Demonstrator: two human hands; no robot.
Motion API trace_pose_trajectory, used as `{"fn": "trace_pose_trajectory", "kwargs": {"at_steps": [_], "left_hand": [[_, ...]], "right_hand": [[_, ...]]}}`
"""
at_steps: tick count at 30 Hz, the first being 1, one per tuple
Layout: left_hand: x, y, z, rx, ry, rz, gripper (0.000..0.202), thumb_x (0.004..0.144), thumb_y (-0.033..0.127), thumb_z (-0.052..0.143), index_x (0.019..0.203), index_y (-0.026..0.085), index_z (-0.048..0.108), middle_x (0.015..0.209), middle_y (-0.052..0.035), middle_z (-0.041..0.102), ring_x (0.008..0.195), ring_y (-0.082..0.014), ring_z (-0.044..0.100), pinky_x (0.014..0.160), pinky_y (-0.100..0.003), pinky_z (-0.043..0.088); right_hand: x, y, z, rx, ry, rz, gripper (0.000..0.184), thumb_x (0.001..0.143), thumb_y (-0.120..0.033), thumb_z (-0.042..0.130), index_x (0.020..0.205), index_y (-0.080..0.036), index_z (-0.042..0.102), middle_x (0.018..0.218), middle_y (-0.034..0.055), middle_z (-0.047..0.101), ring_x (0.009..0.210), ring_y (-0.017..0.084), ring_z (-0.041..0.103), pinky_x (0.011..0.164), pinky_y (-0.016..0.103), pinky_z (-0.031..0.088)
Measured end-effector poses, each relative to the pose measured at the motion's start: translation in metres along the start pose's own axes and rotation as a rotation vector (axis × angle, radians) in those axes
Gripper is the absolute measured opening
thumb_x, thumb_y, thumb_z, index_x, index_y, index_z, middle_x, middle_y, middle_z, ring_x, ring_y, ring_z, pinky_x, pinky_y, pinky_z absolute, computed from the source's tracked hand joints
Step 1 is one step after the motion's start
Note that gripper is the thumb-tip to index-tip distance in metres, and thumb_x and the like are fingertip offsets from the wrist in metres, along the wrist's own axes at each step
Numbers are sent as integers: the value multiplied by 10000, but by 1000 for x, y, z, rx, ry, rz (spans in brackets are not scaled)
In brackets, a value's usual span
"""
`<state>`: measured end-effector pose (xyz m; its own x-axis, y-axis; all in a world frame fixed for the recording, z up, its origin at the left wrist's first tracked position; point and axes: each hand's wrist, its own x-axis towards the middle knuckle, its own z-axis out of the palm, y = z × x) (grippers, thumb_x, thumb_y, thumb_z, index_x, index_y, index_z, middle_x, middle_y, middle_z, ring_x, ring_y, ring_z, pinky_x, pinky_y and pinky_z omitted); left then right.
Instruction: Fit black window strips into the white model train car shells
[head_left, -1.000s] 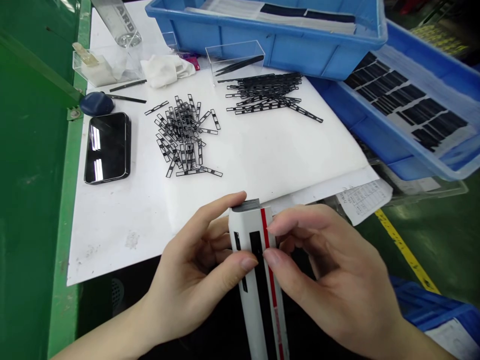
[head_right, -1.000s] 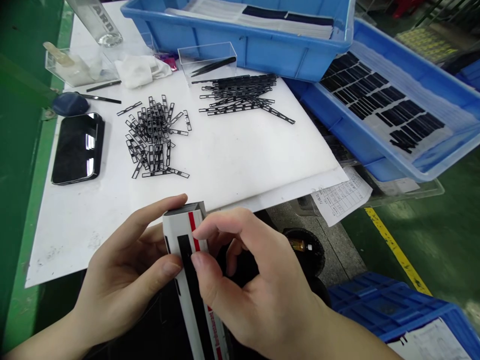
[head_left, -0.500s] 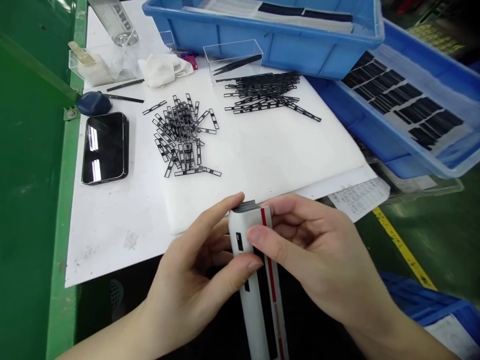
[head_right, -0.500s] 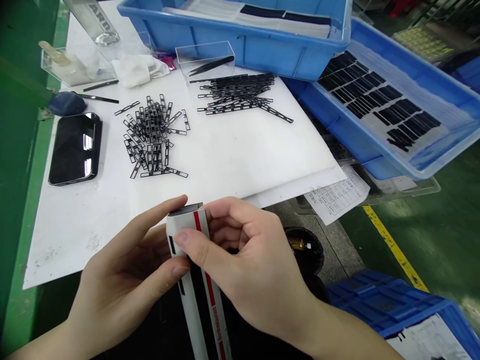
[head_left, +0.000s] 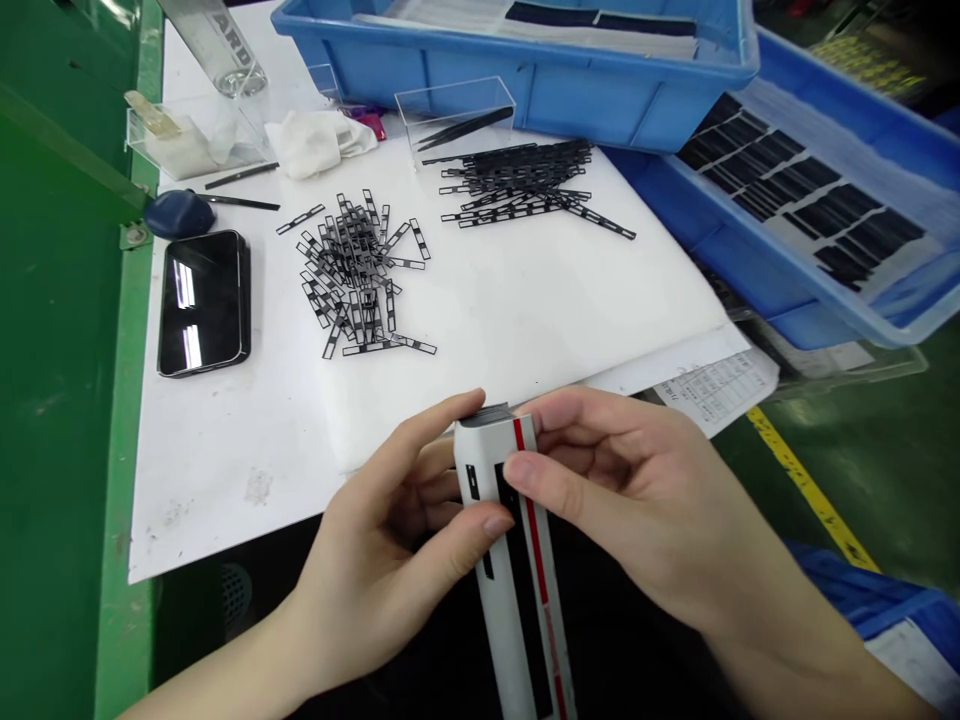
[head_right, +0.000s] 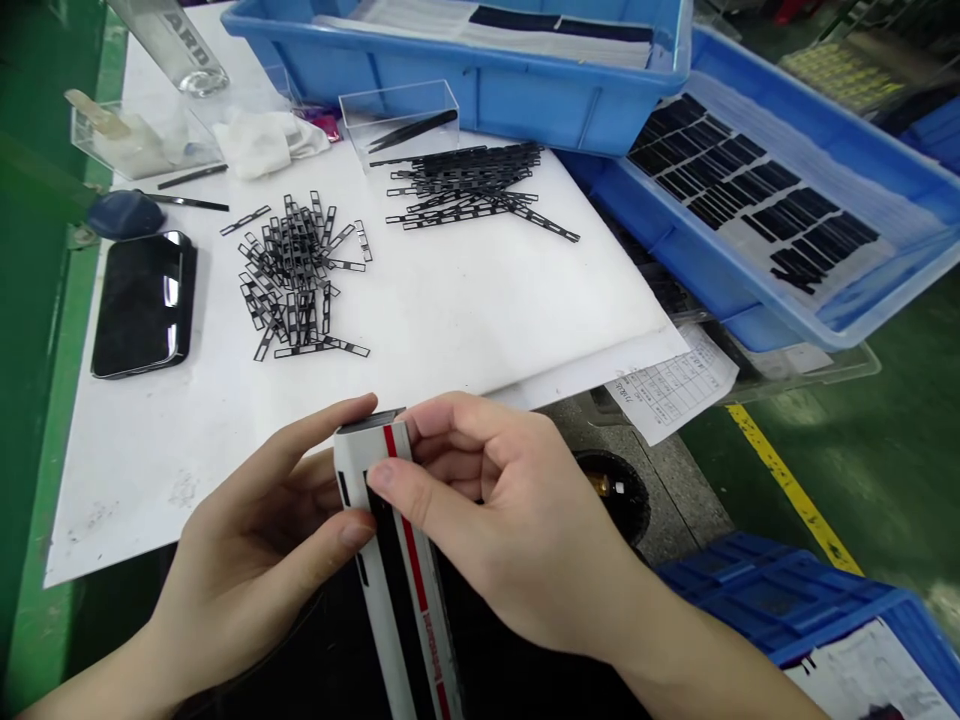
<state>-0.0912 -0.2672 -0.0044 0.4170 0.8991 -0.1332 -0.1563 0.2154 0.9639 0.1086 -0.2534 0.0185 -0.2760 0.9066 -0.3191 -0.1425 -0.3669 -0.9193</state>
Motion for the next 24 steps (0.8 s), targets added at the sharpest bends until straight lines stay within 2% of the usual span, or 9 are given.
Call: {"fn": "trace_pose_trajectory", "kwargs": {"at_steps": [3,7,12,16,18,21,24], "left_hand": [[3,-1,0,-39,-25,-6,537,1029,145,698,1495,380,572,1343,-24,777,1162,-191,770,919,-214,650],[5,1,2,-37,-25,6,518,1033,148,690,1479,391,586,1340,-13,778,1163,-181,768,877,-184,643],[2,2,4,24,24,20,537,1030,143,693,1492,394,581,1346,-18,774,1184,-190,762,975,-239,642],[4,2,4,1,30,37,535,1008,131,716,1470,380,611,1322,-40,788,1149,-221,781,904,-256,665],[7,0,3,-18,19,51,539,1006,119,709,1472,373,612,1300,-49,797,1108,-220,795,857,-247,666],[10,-1,1,-30,8,61,526,1005,104,700,1455,367,630,1259,-50,814,1048,-208,809,831,-241,663],[9,-3,0,-44,2,67,518,999,109,706,1451,355,641,1227,-61,824,1013,-216,815,806,-249,663]], "right_hand": [[-2,-2,-6,-17,-26,-15,87,980,-176,743,1024,-249,762,924,-32,826,808,87,794,759,121,643],[-5,-2,-4,-38,0,-34,75,975,-191,747,1019,-252,746,899,-40,817,782,79,783,718,106,630],[0,0,2,-33,60,-20,122,914,-184,815,939,-236,707,797,-50,781,681,81,743,613,114,592],[3,7,-2,168,-33,41,155,873,-148,856,953,-234,754,890,-33,808,824,96,775,775,145,622],[2,12,-4,313,-47,75,122,908,-200,839,1005,-236,773,945,-11,819,899,114,789,844,180,631],[-1,18,-3,446,6,131,175,921,-297,837,1068,-229,772,971,23,822,906,150,799,839,236,650],[-5,20,-2,474,24,140,202,917,-314,841,1093,-240,773,956,21,819,865,154,794,831,261,657]]}}
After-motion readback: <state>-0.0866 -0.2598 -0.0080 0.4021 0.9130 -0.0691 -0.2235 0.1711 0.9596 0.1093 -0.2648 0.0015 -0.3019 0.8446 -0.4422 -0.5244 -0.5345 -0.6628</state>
